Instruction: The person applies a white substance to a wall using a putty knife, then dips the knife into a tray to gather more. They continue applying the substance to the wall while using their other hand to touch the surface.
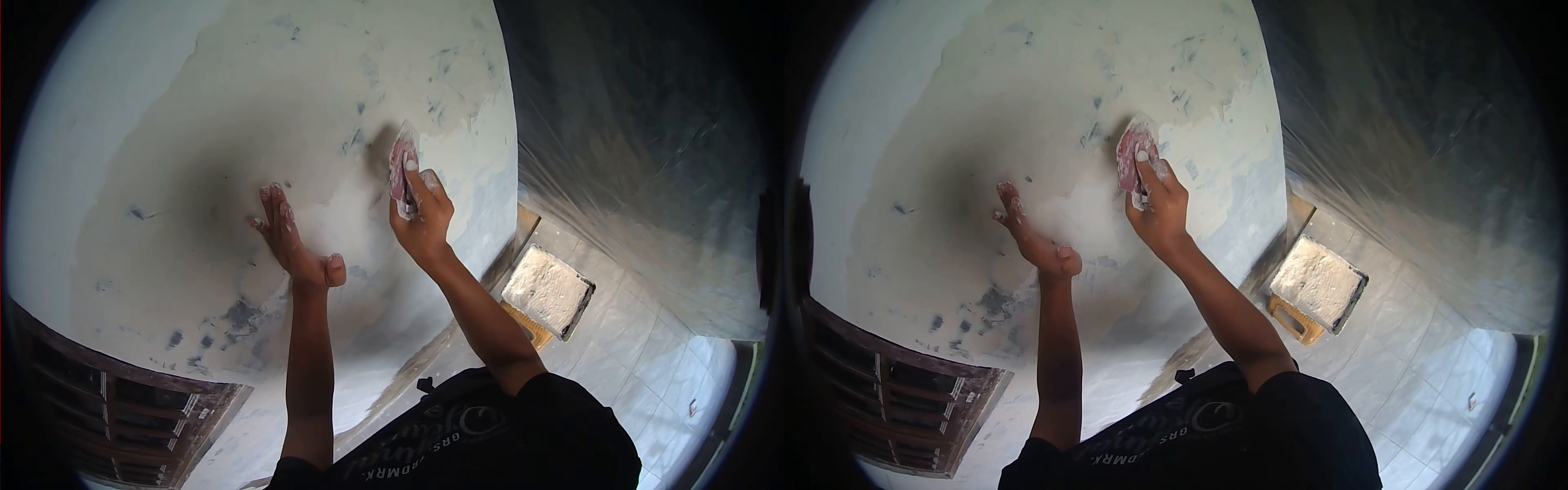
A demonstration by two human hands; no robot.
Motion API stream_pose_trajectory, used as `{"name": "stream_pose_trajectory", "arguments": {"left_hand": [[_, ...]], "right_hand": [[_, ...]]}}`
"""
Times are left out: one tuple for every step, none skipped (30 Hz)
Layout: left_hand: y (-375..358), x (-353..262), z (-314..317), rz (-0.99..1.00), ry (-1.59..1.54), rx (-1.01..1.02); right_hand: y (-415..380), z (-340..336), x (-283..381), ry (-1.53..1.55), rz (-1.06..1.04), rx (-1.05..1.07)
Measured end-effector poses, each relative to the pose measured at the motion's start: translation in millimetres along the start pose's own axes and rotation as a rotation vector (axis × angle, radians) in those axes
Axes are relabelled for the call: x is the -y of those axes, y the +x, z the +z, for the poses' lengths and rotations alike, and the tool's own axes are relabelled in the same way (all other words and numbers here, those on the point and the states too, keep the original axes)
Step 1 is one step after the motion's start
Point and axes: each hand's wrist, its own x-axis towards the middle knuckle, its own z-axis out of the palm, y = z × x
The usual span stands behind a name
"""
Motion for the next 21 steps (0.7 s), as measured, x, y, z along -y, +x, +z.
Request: {"name": "stream_pose_trajectory", "arguments": {"left_hand": [[0.2,0.5,-0.6,0.002,0.002,-0.002],[-0.7,0.6,-1.3,-0.002,0.022,0.019],[-1.5,0.4,-1.5,-0.006,0.041,0.042],[-1.4,0.2,-1.3,-0.004,0.038,0.041],[-1.2,0.1,-0.6,0.001,0.044,0.038],[-1.3,-0.1,0.0,0.005,0.050,0.036],[-1.2,0.4,0.5,0.007,0.049,0.034],[-1.6,1.0,0.5,0.008,0.047,0.029],[-2.4,1.6,0.2,0.007,0.044,0.026],[-2.7,2.0,-0.2,0.007,0.045,0.030],[-2.4,2.2,-0.4,0.006,0.048,0.031],[-2.5,1.6,0.0,0.002,0.049,0.032],[-2.8,0.5,0.1,-0.005,0.046,0.038],[-2.3,0.2,0.0,-0.002,0.053,0.040],[-1.4,0.2,0.2,0.005,0.062,0.037],[-1.0,0.4,0.9,0.006,0.062,0.034],[-0.9,0.7,1.5,0.002,0.061,0.031],[-1.2,0.1,1.8,-0.003,0.057,0.033],[-1.1,-1.0,1.6,-0.001,0.053,0.035],[-0.7,-1.8,1.3,-0.003,0.062,0.045],[-0.2,-1.8,1.6,-0.005,0.074,0.054]], "right_hand": [[17.6,7.5,-8.7,-0.016,0.008,-0.020],[28.1,12.2,-12.4,-0.034,0.019,-0.041],[25.7,17.2,-11.8,-0.035,0.019,-0.043],[20.6,26.4,-11.6,-0.047,0.039,0.003],[15.2,34.1,-11.7,-0.060,0.058,0.050],[-0.5,33.9,-4.7,-0.010,0.100,0.129],[-19.3,32.3,3.4,0.028,0.086,0.166],[-44.7,31.6,5.9,0.037,0.013,0.202],[-68.8,24.9,12.2,0.097,0.036,0.265],[-80.7,14.9,18.6,0.135,-0.052,0.244],[-84.2,8.5,16.5,0.159,-0.079,0.230],[-82.2,0.4,17.5,0.180,-0.107,0.218],[-67.4,-5.3,18.1,0.153,-0.075,0.172],[-46.3,-7.0,13.9,0.126,-0.043,0.127],[-24.1,-5.5,7.8,0.124,-0.037,0.043],[-7.0,-2.9,-1.3,0.063,-0.014,-0.011],[7.8,0.3,-8.8,0.016,0.043,0.007],[19.7,8.6,-17.6,-0.011,0.022,-0.050],[19.0,13.7,-20.0,-0.076,0.079,0.035],[16.5,18.8,-22.4,-0.141,0.136,0.118],[6.7,21.2,-19.7,-0.119,0.118,0.144]]}}
